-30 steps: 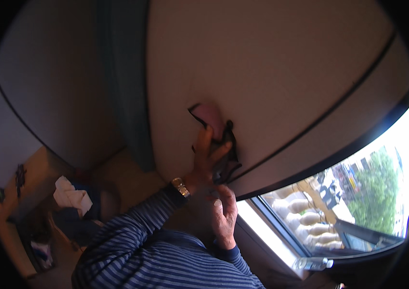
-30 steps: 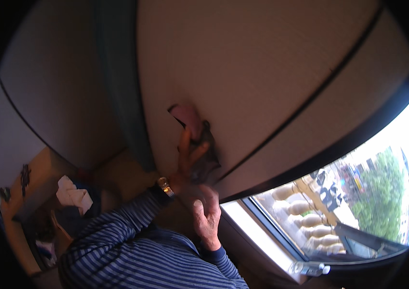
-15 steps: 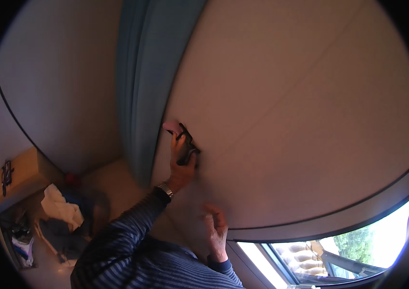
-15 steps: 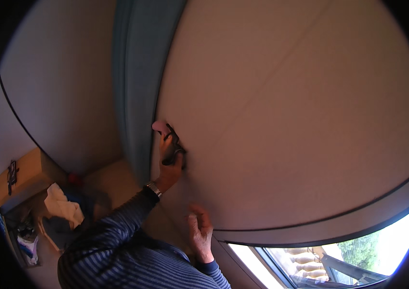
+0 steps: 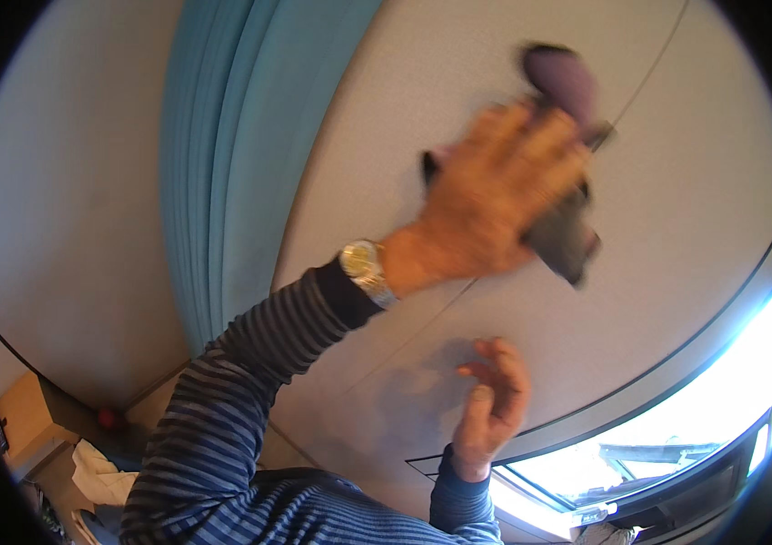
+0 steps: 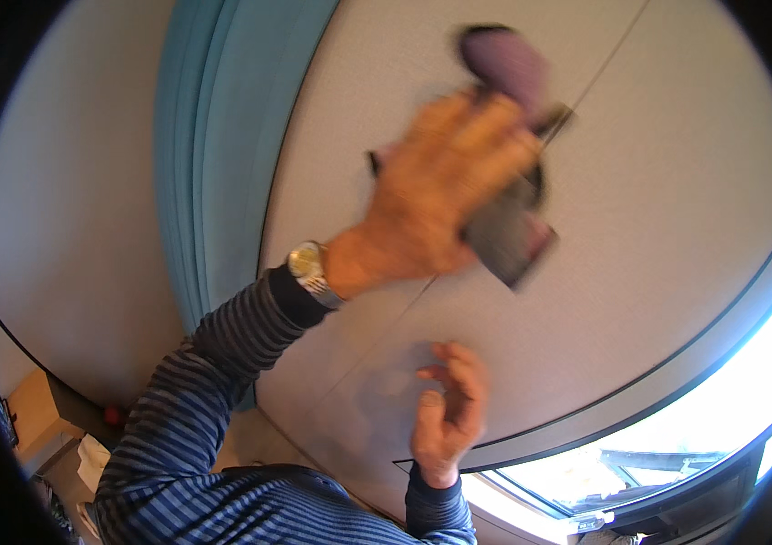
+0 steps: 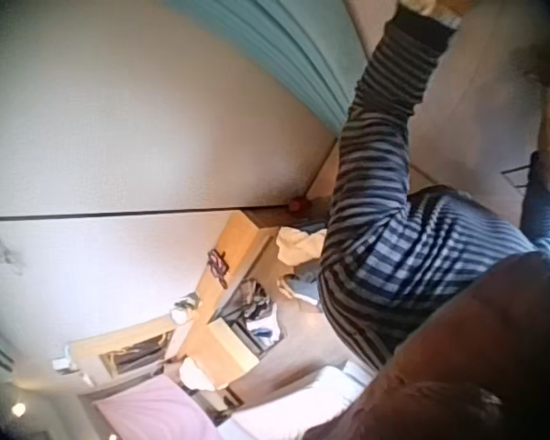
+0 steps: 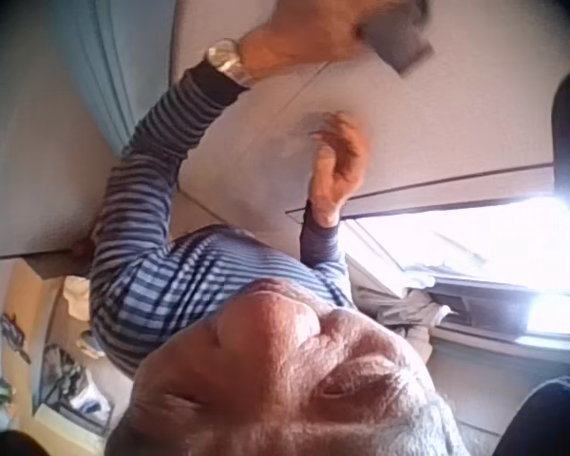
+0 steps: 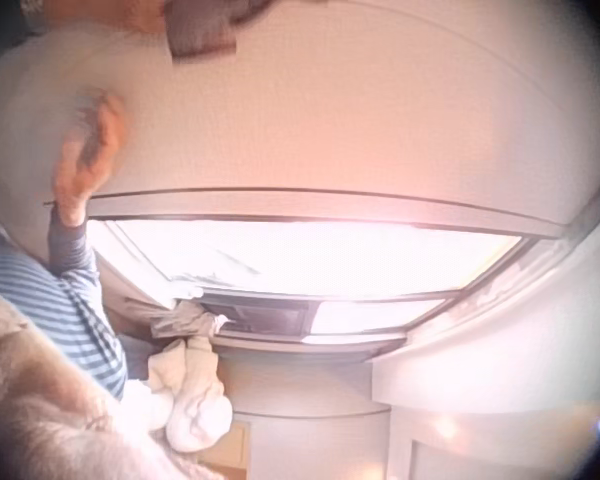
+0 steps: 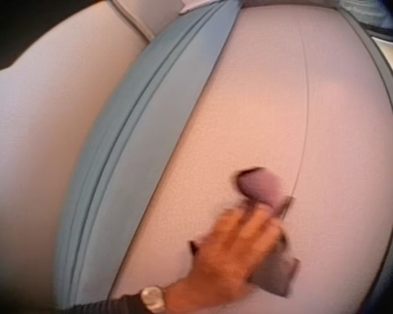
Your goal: The person wipes multiple wall sections in a bedroom using a small cloth. They move from the wall near the window to the wall above the desk, repeatedly rubbing the cloth against the surfaces.
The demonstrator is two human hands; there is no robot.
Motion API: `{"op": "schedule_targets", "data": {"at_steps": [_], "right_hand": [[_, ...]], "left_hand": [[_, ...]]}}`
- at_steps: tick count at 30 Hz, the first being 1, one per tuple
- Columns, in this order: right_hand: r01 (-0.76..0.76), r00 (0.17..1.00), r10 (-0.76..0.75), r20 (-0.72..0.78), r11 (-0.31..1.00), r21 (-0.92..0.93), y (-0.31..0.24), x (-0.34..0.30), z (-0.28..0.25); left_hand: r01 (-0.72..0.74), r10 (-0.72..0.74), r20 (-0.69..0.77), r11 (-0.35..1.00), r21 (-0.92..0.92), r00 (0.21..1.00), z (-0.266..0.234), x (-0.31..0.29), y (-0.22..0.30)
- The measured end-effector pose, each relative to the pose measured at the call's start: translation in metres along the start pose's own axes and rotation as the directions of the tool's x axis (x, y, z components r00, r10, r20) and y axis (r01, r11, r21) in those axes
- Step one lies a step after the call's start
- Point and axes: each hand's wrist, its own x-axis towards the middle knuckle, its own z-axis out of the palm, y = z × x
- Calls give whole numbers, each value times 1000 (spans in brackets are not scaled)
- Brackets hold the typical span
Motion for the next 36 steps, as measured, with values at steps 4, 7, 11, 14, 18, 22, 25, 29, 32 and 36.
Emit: {"op": "schedule_targets", "data": {"at_steps": [4, 7, 11, 14, 18, 22, 25, 29, 32, 36], "right_hand": [[205, 954, -217, -207, 976, -77, -18, 15, -22], [231, 910, -265, -320, 963, -138, -22, 15, -28], [161, 934, -214, -286, 967, -198, -10, 17, -21], [154, 969, -178, -173, 977, -147, -1, 20, -16], [125, 985, -133, -109, 989, -72, 2, 13, -13], [114, 993, -115, -33, 993, -29, 3, 2, -26], [82, 996, -84, 18, 994, 68, 1, -8, -49], [32, 999, -34, 13, 990, 137, -5, -28, -85], [8, 1000, -12, 21, 984, 179, -6, -45, -109], [-44, 997, 31, 65, 978, 202, -6, -64, -140]], "left_hand": [[-255, 278, 32, 915, -313, 960, 24, -4, 69], [-282, 346, 135, 893, -352, 929, 7, -33, 78], [-264, 297, 205, 949, -171, 933, -20, -40, 23], [-135, 129, 114, 989, 53, 985, -38, -23, -36], [79, -79, -14, 923, 377, 997, -82, -27, -84], [265, -249, -93, 918, 293, 964, -91, -62, -65], [228, -218, -67, 939, 259, 974, -59, -84, -14], [111, -150, 191, 974, 198, 970, -30, -111, 85], [171, -185, 130, 978, 117, 974, 5, -143, 166], [265, -292, 194, 952, 153, 937, 13, -210, 228]]}}
